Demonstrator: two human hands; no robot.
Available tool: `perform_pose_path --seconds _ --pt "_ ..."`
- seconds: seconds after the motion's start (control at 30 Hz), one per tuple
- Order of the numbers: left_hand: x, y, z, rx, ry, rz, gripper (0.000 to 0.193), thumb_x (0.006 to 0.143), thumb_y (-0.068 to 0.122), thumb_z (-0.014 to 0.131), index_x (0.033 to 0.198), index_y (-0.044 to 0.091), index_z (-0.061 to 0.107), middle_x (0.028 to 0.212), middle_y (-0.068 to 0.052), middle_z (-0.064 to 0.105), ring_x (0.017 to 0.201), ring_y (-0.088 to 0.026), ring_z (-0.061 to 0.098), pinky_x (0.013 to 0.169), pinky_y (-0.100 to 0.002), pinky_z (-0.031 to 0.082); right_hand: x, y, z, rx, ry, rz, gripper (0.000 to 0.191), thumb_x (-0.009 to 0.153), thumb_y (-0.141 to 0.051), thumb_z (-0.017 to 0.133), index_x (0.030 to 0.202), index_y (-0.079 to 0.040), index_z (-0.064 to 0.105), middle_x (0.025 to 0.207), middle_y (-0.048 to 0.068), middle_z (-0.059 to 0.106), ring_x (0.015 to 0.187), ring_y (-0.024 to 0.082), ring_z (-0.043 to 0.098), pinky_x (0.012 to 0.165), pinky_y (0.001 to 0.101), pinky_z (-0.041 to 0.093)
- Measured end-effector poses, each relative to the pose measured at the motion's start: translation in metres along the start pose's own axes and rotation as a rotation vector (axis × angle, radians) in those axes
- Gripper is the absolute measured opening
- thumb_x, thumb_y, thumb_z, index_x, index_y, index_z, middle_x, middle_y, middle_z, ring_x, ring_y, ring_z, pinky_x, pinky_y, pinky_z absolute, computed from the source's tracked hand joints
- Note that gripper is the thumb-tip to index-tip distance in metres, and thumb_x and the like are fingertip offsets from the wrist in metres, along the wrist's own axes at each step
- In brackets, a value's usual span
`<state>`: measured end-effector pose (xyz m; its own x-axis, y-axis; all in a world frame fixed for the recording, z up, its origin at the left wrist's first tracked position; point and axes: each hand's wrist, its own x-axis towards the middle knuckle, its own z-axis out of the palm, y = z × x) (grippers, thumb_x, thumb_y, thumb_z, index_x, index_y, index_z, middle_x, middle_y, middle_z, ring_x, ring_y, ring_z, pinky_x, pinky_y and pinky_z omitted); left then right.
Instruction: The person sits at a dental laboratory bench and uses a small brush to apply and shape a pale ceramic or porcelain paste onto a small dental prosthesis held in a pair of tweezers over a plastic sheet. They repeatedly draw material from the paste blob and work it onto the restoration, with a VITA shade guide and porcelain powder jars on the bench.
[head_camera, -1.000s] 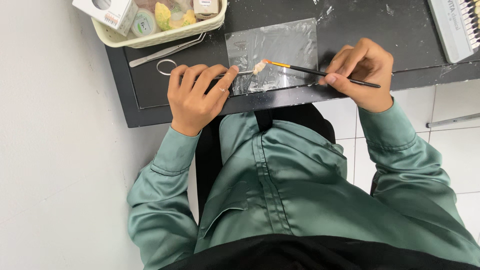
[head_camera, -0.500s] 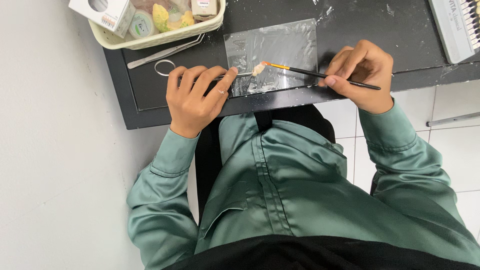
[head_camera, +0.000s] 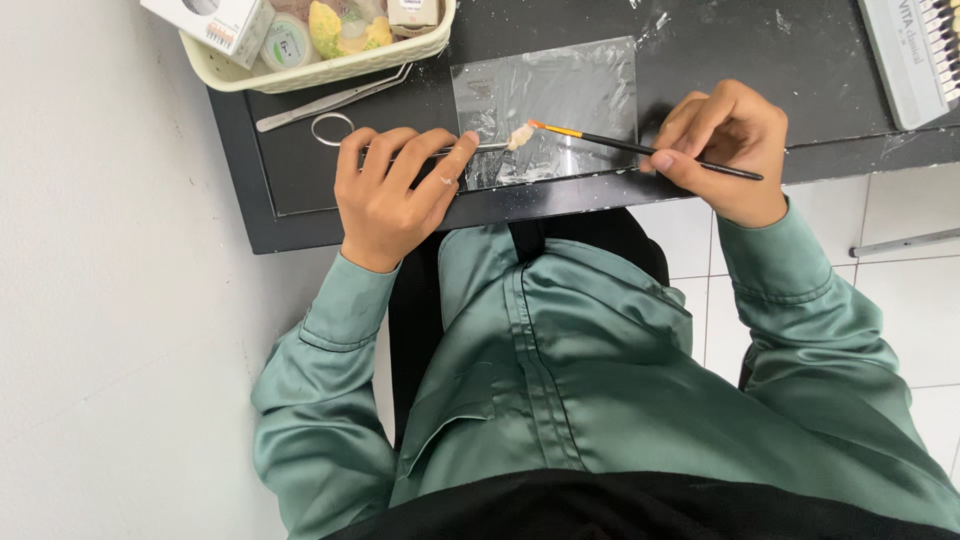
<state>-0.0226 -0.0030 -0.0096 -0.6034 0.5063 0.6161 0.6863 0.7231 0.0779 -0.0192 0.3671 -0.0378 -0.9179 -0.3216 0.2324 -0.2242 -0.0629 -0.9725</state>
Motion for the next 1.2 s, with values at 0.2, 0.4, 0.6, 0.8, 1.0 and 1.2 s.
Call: perform_pose_path --seconds 0.2,0.4,0.6,0.8,1.0,1.2 --pt "-0.0007 0.0007 0.0005 0.004 0.0 0.001 0.039 0.089 0.009 0.081 0.127 0.019 0.075 0.112 0.005 0.067 0.098 -0.019 0.06 0.091 -0.039 0.044 -0.0013 0.0 -0.0027 0.039 -0.009 0.008 0.031 0.101 0.008 0.071 0.087 -0.008 0.048 0.083 0.013 0.066 0.08 0.016 0.067 0.07 0.0265 0.057" --pt "-0.0006 0.0007 0.0018 -0.003 0.002 -0.003 0.039 0.089 0.009 0.08 0.126 0.019 0.075 0.112 0.005 0.067 0.098 -0.019 0.06 0.09 -0.039 0.045 -0.0003 0.0 -0.0022 0.012 -0.007 -0.003 0.03 0.101 0.008 0.07 0.089 -0.008 0.048 0.084 0.013 0.067 0.08 0.016 0.067 0.069 0.0256 0.055" --pt "-0.0009 -0.0004 0.0016 -0.004 0.004 0.0 0.039 0.089 0.009 0.079 0.127 0.019 0.074 0.113 0.005 0.067 0.099 -0.019 0.061 0.091 -0.04 0.045 -0.0009 -0.0025 -0.0016 0.054 -0.021 0.022 0.031 0.102 0.008 0.07 0.088 -0.008 0.048 0.082 0.013 0.064 0.08 0.016 0.065 0.072 0.0271 0.057" --pt "-0.0018 -0.001 0.0008 -0.015 -0.01 0.002 0.04 0.09 0.011 0.08 0.129 0.019 0.073 0.114 0.005 0.067 0.1 -0.019 0.06 0.092 -0.041 0.045 0.0031 0.0002 -0.0019 0.0 -0.018 0.0 0.028 0.099 0.009 0.069 0.091 -0.008 0.048 0.084 0.013 0.066 0.08 0.016 0.068 0.07 0.0266 0.058" --pt "-0.0017 -0.0008 0.001 -0.003 -0.007 0.006 0.041 0.089 0.011 0.08 0.129 0.02 0.073 0.113 0.005 0.066 0.1 -0.019 0.06 0.093 -0.041 0.044 -0.0027 -0.0013 -0.0041 0.029 -0.026 0.011 0.03 0.101 0.01 0.068 0.088 -0.008 0.048 0.082 0.014 0.065 0.08 0.016 0.066 0.07 0.0265 0.056" --pt "-0.0009 -0.0014 0.0009 -0.004 -0.004 0.012 0.041 0.09 0.01 0.08 0.128 0.02 0.073 0.114 0.005 0.067 0.1 -0.019 0.06 0.093 -0.041 0.045 0.0018 0.0009 -0.0025 0.007 -0.016 -0.008 0.029 0.1 0.009 0.068 0.091 -0.009 0.048 0.084 0.014 0.066 0.079 0.015 0.068 0.069 0.027 0.058"
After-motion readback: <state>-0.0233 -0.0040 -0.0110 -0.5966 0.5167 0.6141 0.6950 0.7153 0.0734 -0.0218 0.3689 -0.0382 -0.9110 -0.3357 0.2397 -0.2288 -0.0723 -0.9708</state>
